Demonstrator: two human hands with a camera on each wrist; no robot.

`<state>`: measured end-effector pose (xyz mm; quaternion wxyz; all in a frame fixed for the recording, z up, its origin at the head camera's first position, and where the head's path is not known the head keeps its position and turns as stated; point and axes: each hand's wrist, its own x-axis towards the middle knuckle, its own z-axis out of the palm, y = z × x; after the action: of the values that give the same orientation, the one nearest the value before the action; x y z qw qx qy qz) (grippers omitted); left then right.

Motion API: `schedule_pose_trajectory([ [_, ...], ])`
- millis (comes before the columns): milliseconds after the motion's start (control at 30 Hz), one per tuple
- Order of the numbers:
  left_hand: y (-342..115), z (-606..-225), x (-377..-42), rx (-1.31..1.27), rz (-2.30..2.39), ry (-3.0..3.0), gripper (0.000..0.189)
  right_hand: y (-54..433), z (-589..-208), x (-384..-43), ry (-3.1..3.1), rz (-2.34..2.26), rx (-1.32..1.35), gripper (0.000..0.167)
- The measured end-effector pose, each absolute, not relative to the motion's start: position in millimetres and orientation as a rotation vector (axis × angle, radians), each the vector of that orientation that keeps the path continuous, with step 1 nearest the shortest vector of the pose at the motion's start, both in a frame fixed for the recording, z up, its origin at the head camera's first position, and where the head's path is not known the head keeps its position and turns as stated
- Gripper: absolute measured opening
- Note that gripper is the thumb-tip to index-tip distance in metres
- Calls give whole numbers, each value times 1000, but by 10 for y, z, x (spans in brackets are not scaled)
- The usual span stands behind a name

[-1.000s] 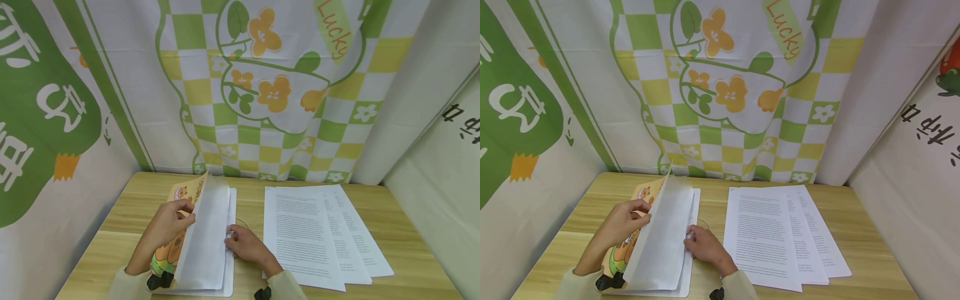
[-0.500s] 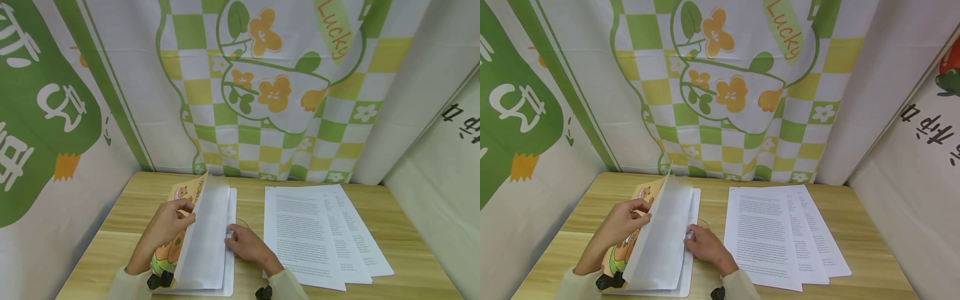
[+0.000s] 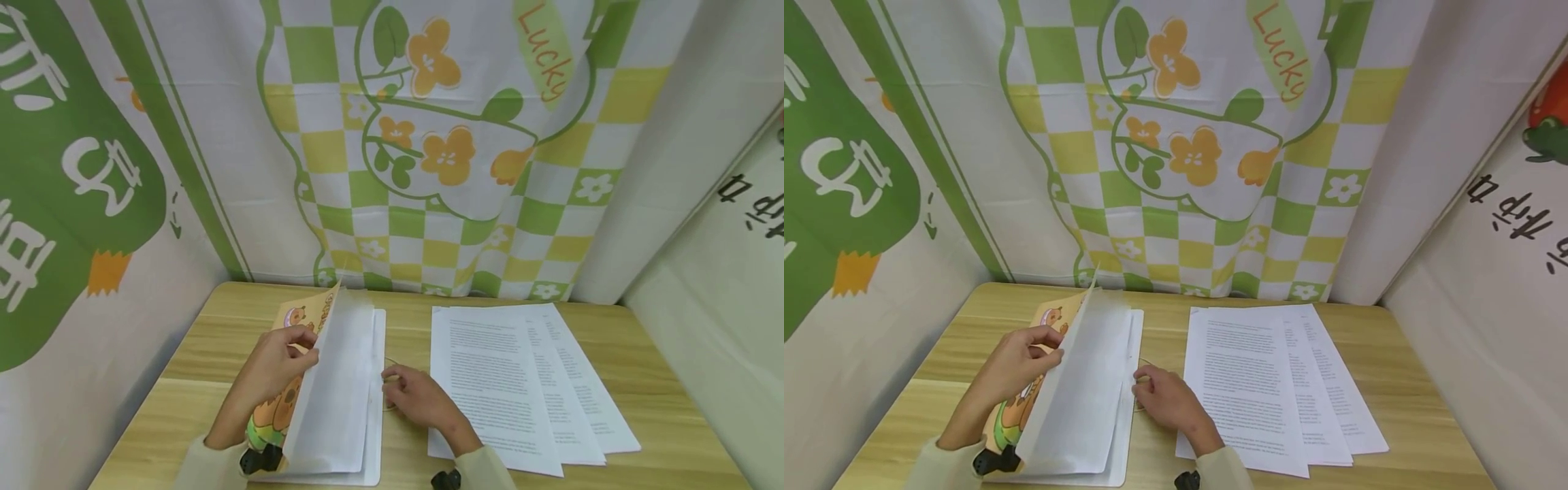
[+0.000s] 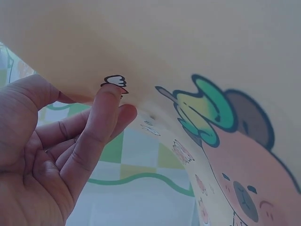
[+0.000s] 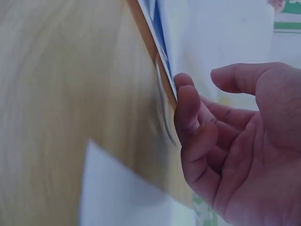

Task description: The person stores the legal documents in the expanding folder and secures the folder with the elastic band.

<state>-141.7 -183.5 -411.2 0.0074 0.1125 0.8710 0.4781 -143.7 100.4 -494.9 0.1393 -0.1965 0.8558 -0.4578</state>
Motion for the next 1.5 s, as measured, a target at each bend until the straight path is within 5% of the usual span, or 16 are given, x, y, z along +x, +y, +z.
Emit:
schedule_pose_trajectory([
  [400,-1819,-4152,-1413,314,1495,2702,13,1558,-4837,-1262,2848,-1133,-302,27],
  [933,-1777,-4156,-1435,341,1484,2731,14,2449,-4698,-1049,2883,-702,150,78],
  [1500,-1779,-4126,-1439,334,1482,2726,16,2583,-4747,-999,2865,-599,191,93],
])
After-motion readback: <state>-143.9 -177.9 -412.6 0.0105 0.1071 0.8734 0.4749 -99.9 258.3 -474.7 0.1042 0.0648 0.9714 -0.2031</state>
